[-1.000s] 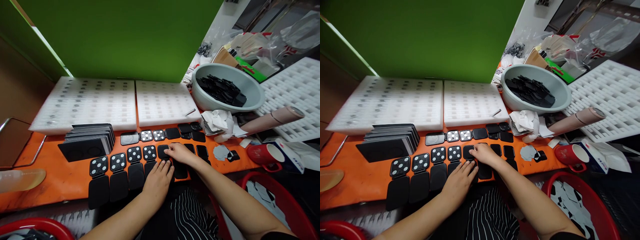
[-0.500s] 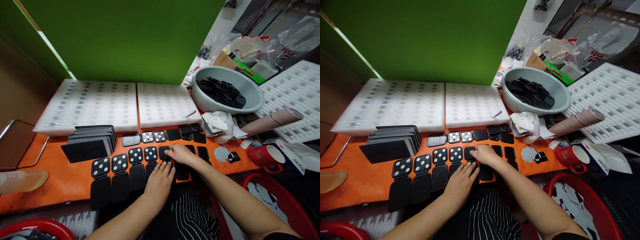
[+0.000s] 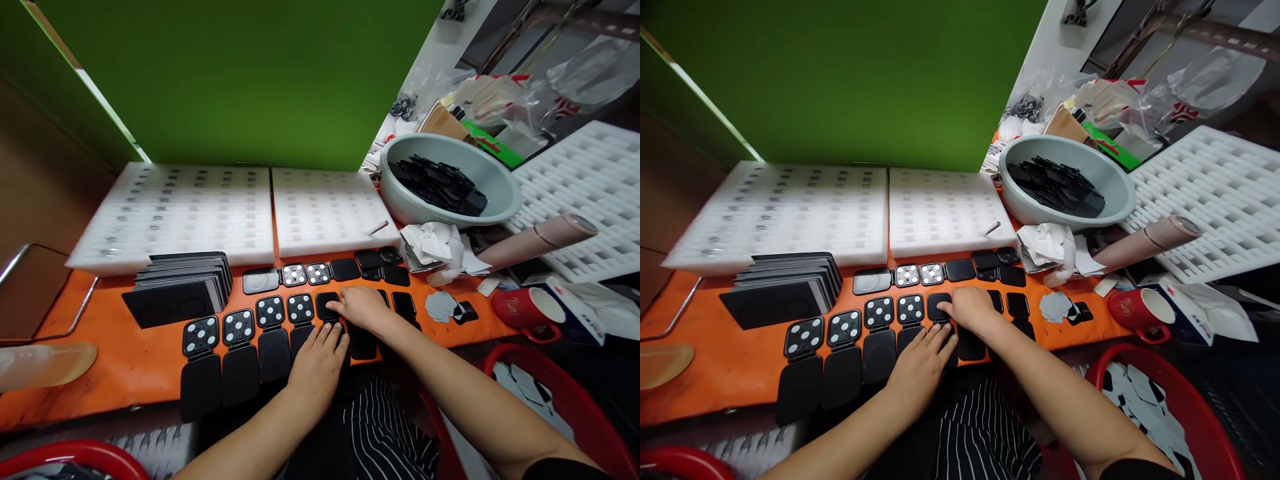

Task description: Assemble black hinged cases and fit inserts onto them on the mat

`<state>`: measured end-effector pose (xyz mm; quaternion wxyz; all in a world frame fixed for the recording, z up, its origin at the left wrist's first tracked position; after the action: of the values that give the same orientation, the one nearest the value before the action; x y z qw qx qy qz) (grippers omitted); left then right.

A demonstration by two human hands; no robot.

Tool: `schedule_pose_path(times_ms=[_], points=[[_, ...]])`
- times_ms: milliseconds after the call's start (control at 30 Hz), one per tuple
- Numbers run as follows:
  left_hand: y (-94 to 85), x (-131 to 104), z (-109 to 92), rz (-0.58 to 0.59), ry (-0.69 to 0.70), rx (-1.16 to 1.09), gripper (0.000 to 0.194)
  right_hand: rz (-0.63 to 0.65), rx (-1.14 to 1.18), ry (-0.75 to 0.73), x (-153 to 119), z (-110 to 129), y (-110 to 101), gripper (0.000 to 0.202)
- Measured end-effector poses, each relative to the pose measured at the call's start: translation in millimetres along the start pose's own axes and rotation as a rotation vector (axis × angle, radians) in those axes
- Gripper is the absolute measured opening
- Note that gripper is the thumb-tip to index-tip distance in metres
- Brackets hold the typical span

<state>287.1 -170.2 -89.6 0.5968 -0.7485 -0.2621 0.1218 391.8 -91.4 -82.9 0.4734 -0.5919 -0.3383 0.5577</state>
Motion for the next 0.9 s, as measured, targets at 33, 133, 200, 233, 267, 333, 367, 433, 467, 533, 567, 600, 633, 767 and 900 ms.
schedule_pose_path(times_ms=[33, 133, 200, 233, 267, 333, 367, 433, 467, 533, 567, 600, 633, 767, 900], points=[[-0.1, 0.2, 0.1, -0.002, -0.001, 0.002, 0.038, -0.056, 0.015, -0.018, -5.4, 1.2, -2.8, 0.041], [0.0, 0.6, 1.0, -0.001, -0.009, 0.003, 0.038, -0.221, 0.163, -0.239, -29.5, 15.8, -5.4, 0.035], [1.2, 0.3, 0.3, 0.008, 0.003, 0.0, 0.037, -0.221, 0.257, -0.41, -46.5, 26.4, 3.1, 0.037], [2.1, -0.1, -0.3, 0.013, 0.012, -0.001, 0.036, -0.193, 0.282, -0.453, -52.2, 29.1, 9.1, 0.04], [3.1, -0.6, -0.9, 0.016, 0.021, 0.001, 0.036, -0.164, 0.294, -0.464, -55.5, 29.8, 14.9, 0.041], [5.2, -1.8, -1.6, 0.02, 0.033, 0.011, 0.038, -0.129, 0.299, -0.429, -56.5, 27.7, 22.4, 0.043], [6.2, -2.3, -1.6, 0.02, 0.034, 0.016, 0.038, -0.123, 0.298, -0.41, -55.8, 26.8, 23.9, 0.044], [7.5, -2.9, -1.2, 0.018, 0.035, 0.023, 0.037, -0.12, 0.297, -0.391, -54.0, 26.7, 24.4, 0.046], [7.8, -3.0, -0.8, 0.02, 0.033, 0.025, 0.036, -0.119, 0.301, -0.386, -53.3, 27.4, 24.2, 0.047], [8.0, -2.9, 0.6, 0.033, 0.028, 0.024, 0.035, -0.133, 0.317, -0.367, -52.4, 29.0, 23.1, 0.046], [7.9, -2.8, 1.3, 0.043, 0.027, 0.019, 0.034, -0.146, 0.328, -0.353, -52.4, 30.1, 22.4, 0.045], [7.6, -2.6, 2.0, 0.053, 0.026, 0.011, 0.034, -0.16, 0.342, -0.34, -52.7, 31.4, 21.9, 0.043], [7.0, -2.4, 2.4, 0.059, 0.026, 0.001, 0.035, -0.171, 0.358, -0.327, -53.5, 32.7, 21.7, 0.042], [4.2, -1.9, 3.4, 0.05, 0.033, -0.004, 0.037, -0.232, 0.452, -0.326, -61.9, 27.2, 19.0, 0.039], [2.6, -1.4, 4.0, 0.031, 0.034, 0.019, 0.045, -0.479, 0.43, -0.104, -77.3, -54.8, 3.2, 0.029]])
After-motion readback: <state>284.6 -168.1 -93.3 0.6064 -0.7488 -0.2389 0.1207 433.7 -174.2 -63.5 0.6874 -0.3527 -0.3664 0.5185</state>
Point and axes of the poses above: each hand's wrist, its own x-axis towards the middle knuckle, its own y-axis out of the palm, z = x × y, the point moved 8 cm from there along x, towards the middle knuckle, and after that the axes turned 6 degrees about -z, right-handed, at the moved point
